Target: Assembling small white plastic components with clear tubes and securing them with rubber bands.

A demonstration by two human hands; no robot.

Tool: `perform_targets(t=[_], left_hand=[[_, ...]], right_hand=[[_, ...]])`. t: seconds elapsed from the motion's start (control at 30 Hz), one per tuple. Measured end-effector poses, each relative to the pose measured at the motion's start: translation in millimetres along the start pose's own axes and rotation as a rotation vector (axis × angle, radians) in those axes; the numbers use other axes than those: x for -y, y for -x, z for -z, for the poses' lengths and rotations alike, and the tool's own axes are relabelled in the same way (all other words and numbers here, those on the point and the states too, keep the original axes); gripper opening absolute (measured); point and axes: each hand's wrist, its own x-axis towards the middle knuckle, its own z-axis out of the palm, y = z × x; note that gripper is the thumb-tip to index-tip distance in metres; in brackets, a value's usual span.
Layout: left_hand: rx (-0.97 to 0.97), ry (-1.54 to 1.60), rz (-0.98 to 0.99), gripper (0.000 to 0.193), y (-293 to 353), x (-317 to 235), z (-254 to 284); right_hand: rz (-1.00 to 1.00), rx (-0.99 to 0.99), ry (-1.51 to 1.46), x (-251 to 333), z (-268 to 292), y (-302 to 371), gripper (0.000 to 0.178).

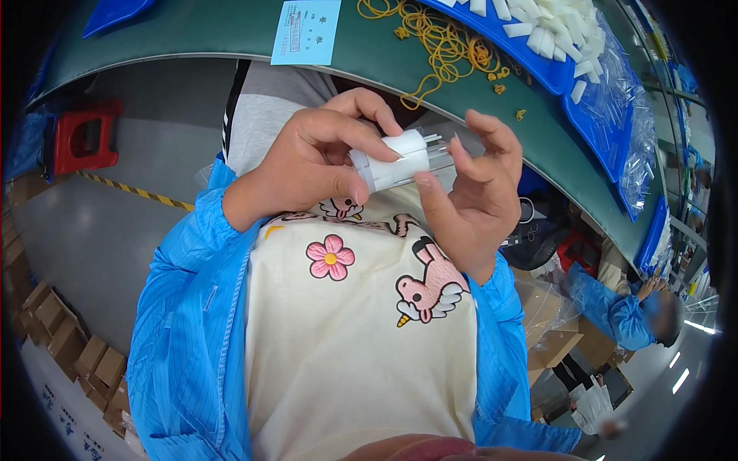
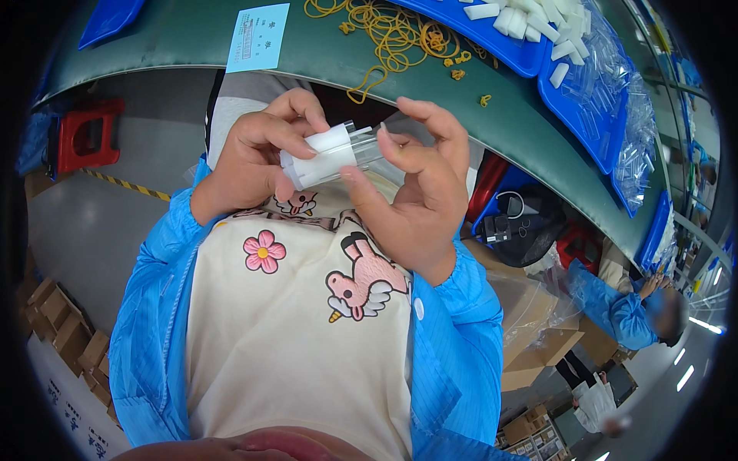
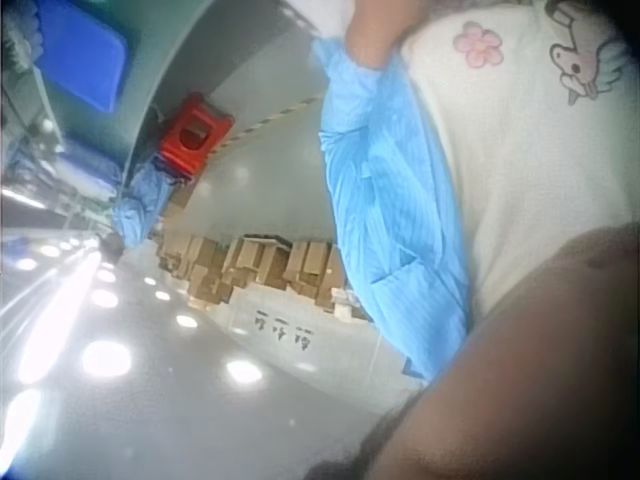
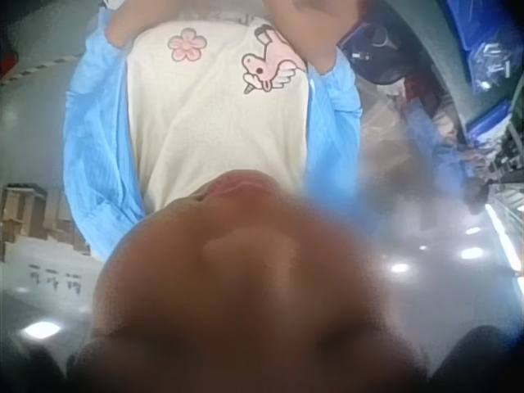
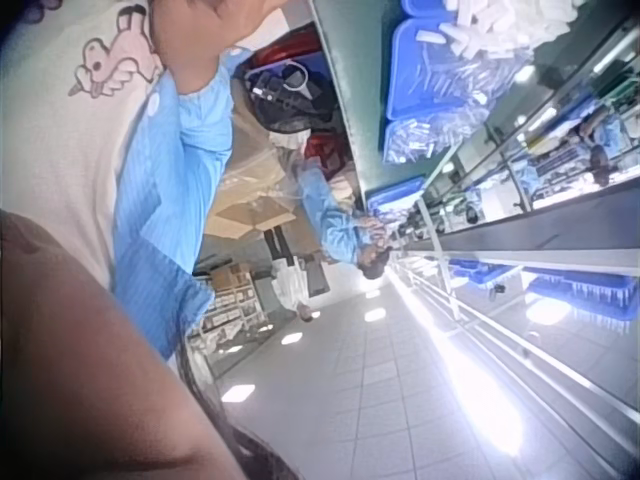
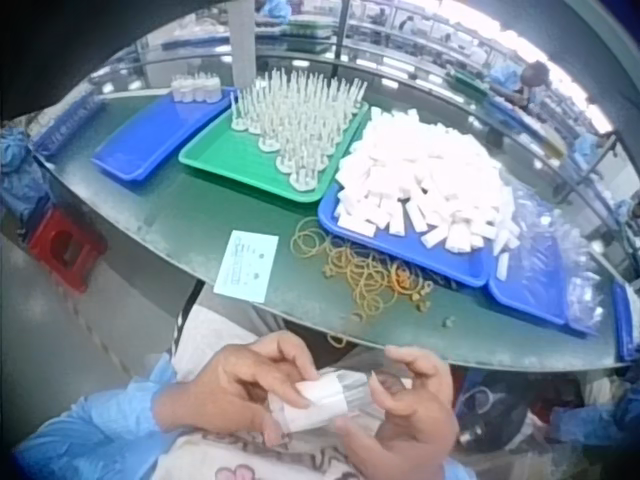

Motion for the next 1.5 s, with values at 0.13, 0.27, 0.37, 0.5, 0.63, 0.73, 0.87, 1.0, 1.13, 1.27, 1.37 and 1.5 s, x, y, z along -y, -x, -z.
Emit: perform_targets(t=[0.13,0.27,0.37,0.5,0.63,0.73,0.87,1.0,1.13,1.27,1.37,1.5], left_hand=[[0.018,-0.021,-0.042,0.049,-4.0,6.6,-0.4],[0.016,-0.007,-0.114,0.047,-4.9,13.1,6.3],[0.003,-0.042,-0.158,0.045,-5.3,18.1,11.5],[0.021,-0.005,-0.141,0.045,-3.2,19.1,6.3],[-0.086,-0.018,-0.051,0.052,2.0,9.7,2.4],[-0.12,-0.019,0.0,0.065,3.0,2.8,7.1],[-0.366,0.05,0.05,0.082,-1.3,-12.7,-1.2],[-0.471,0.194,0.117,0.076,-0.1,-14.6,4.9],[-0.371,0.286,0.19,0.073,7.9,-20.3,3.4],[-0.202,0.261,0.151,0.054,3.5,-20.9,3.0],[-0.203,0.27,0.081,0.043,-6.0,-18.3,-3.4],[-0.117,0.175,0.001,0.034,-7.4,-7.1,-1.0]], right_hand=[[0.029,0.059,0.078,0.1,0.5,-1.5,0.041],[0.07,0.036,0.105,-6.5,-4.9,-1.6,0.041],[0.015,0.108,-0.027,-9.2,-3.4,-4.5,0.039],[0.01,0.138,0.098,3.3,9.0,-13.5,0.036],[0.106,0.107,0.182,3.2,32.4,-31.8,0.03],[0.253,-0.213,0.667,-24.8,98.9,-59.3,0.024],[-0.179,-0.306,0.961,-55.9,221.7,-85.8,0.019],[-0.271,0.024,1.13,-66.2,277.2,-97.2,0.022],[-0.205,0.087,1.039,-67.0,275.3,-102.9,0.022],[-0.312,-0.238,0.363,-37.4,232.4,-86.9,0.019],[-0.285,-0.271,0.03,-30.6,189.1,-59.5,0.024],[-0.285,-0.184,-0.355,-29.0,109.7,-28.8,0.028]])
